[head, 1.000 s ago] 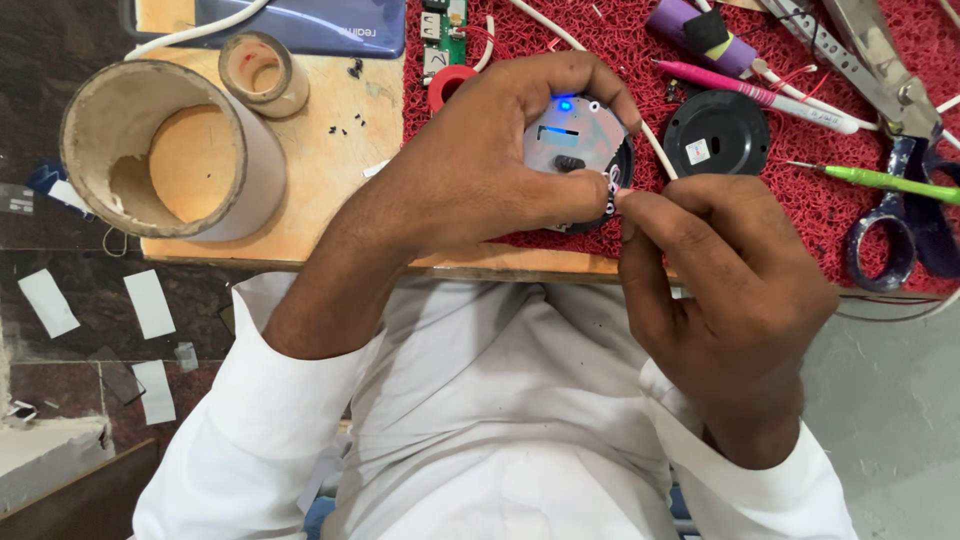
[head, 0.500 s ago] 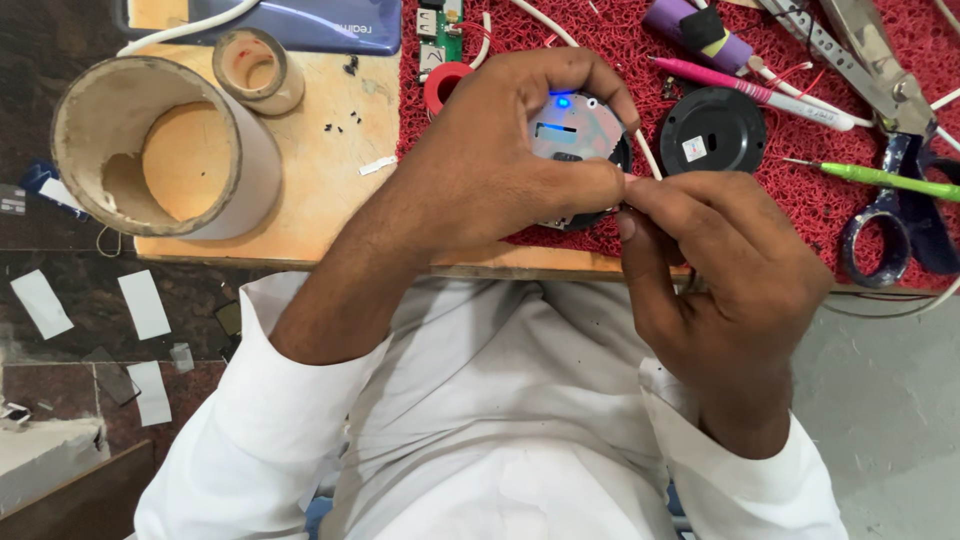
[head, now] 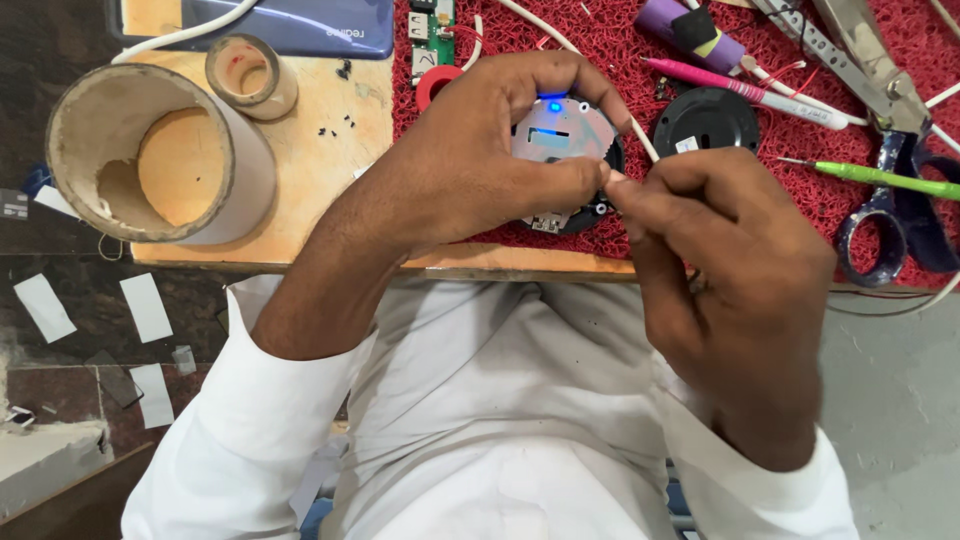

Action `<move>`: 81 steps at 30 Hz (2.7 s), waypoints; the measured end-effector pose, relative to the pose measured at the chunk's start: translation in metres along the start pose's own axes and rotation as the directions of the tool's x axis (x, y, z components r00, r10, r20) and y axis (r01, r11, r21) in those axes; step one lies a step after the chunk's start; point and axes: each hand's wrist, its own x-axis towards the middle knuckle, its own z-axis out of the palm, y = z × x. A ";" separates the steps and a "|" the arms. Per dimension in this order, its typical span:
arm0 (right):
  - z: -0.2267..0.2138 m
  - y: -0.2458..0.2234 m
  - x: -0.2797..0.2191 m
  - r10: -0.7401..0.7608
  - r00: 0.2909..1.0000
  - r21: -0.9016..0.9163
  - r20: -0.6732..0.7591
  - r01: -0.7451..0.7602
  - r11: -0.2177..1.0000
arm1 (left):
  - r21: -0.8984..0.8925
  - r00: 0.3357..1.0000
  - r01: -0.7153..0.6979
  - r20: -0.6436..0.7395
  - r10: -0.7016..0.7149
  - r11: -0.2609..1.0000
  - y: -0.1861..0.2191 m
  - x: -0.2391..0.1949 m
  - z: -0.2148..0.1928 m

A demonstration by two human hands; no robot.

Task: The person assembles a portable Bluetooth speaker by connecting wires to a circuit board, inserting a speaker driver into a blue cylindrical housing, and attaching a black circular cover. The device shows a blue LED during testing.

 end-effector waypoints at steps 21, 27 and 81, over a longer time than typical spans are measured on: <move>0.017 0.005 -0.020 -0.070 0.992 -0.120 -0.102 0.057 0.991 | 0.046 0.986 -0.163 0.048 0.161 0.986 -0.007 -0.009 -0.004; 0.015 -0.001 -0.024 -0.001 0.992 -0.064 -0.124 -0.007 0.998 | -0.174 0.996 -0.086 -0.029 0.082 0.981 -0.011 -0.004 0.004; 0.007 0.018 -0.011 -0.089 0.992 -0.056 -0.093 0.084 0.995 | 0.622 0.728 -0.682 0.527 0.438 0.385 0.027 0.003 -0.033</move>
